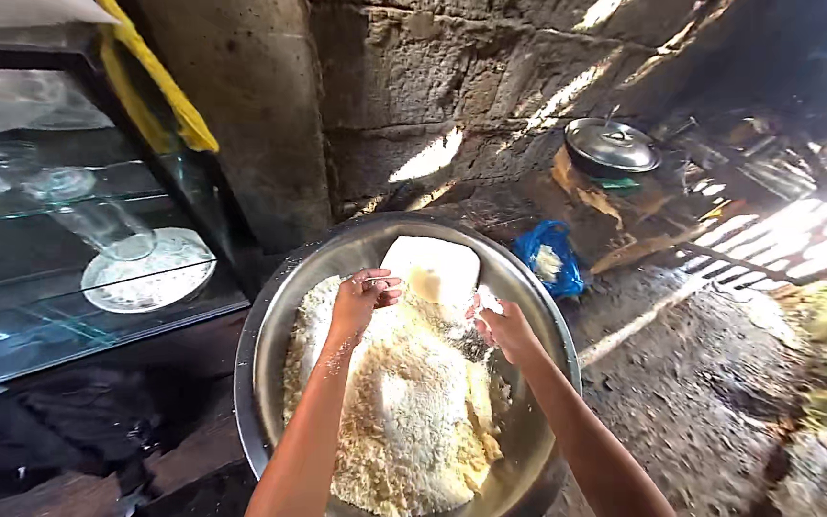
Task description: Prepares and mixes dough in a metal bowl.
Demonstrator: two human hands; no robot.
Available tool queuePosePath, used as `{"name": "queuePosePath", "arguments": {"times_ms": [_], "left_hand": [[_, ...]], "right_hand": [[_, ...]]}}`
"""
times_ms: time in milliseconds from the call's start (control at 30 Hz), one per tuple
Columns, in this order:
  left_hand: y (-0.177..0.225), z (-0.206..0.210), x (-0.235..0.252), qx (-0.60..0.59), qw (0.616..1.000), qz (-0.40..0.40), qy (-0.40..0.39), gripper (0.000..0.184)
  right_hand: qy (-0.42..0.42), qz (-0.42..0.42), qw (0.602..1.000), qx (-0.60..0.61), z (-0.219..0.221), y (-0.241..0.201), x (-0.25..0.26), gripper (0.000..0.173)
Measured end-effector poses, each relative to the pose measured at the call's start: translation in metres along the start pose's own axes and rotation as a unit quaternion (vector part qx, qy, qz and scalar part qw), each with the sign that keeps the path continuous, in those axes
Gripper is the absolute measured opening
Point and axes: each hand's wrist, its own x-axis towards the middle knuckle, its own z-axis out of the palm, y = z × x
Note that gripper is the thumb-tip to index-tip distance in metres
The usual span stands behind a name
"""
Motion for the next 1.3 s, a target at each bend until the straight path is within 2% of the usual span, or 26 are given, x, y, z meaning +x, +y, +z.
{"name": "queuePosePath", "arguments": {"times_ms": [100, 200, 300, 367, 467, 500, 567, 700, 833, 933, 1033, 1167, 1233, 1300], "left_hand": [[0.004, 0.0, -0.002, 0.005, 1.0, -0.008, 0.019, 0.017], [0.009, 0.001, -0.005, 0.038, 0.999, -0.024, 0.013, 0.017], [0.006, 0.0, -0.009, 0.099, 0.995, -0.015, 0.0, 0.031], [0.006, 0.0, -0.012, 0.125, 0.992, -0.01, 0.004, 0.035], [0.01, 0.003, -0.013, 0.096, 0.995, -0.036, -0.009, 0.038], [0.008, 0.003, -0.011, 0.081, 0.996, -0.038, -0.017, 0.043], [0.003, 0.003, -0.003, 0.072, 0.997, -0.034, -0.015, 0.05], [-0.005, 0.001, 0.004, 0.147, 0.989, -0.026, 0.002, 0.058], [0.0, 0.003, -0.01, 0.159, 0.986, -0.047, -0.012, 0.033], [-0.008, 0.004, -0.011, 0.173, 0.981, -0.075, -0.042, 0.032], [-0.03, 0.02, 0.0, 0.196, 0.973, -0.079, -0.093, 0.035], [-0.047, 0.054, -0.005, 0.188, 0.947, -0.11, -0.236, 0.047], [-0.054, 0.066, -0.011, 0.214, 0.932, -0.071, -0.283, 0.05], [-0.059, 0.072, -0.008, 0.281, 0.922, 0.0, -0.267, 0.057]], "right_hand": [[-0.1, -0.049, 0.994, 0.006, -0.011, 0.006, 0.003, 0.033], [-0.048, -0.033, 0.998, -0.016, -0.008, 0.008, -0.001, 0.035], [-0.006, 0.036, 0.995, -0.097, -0.002, 0.019, 0.0, 0.02], [-0.056, 0.052, 0.983, -0.167, 0.001, 0.034, 0.003, 0.035], [-0.173, 0.046, 0.953, -0.243, 0.023, 0.064, 0.007, 0.054], [-0.187, 0.041, 0.947, -0.259, 0.037, 0.074, 0.007, 0.059], [-0.16, 0.021, 0.946, -0.281, 0.06, 0.078, 0.003, 0.065], [-0.19, -0.049, 0.934, -0.298, 0.059, 0.069, -0.006, 0.066], [-0.254, -0.077, 0.93, -0.255, 0.034, 0.064, -0.011, 0.069], [-0.298, -0.069, 0.931, -0.198, 0.023, 0.071, -0.014, 0.074], [-0.232, -0.101, 0.937, -0.24, 0.028, 0.075, -0.023, 0.057], [-0.111, -0.115, 0.955, -0.249, 0.037, 0.06, -0.022, 0.052], [-0.042, -0.121, 0.966, -0.226, 0.037, 0.055, -0.012, 0.046], [0.009, -0.138, 0.965, -0.222, 0.038, 0.048, 0.003, 0.034]]}}
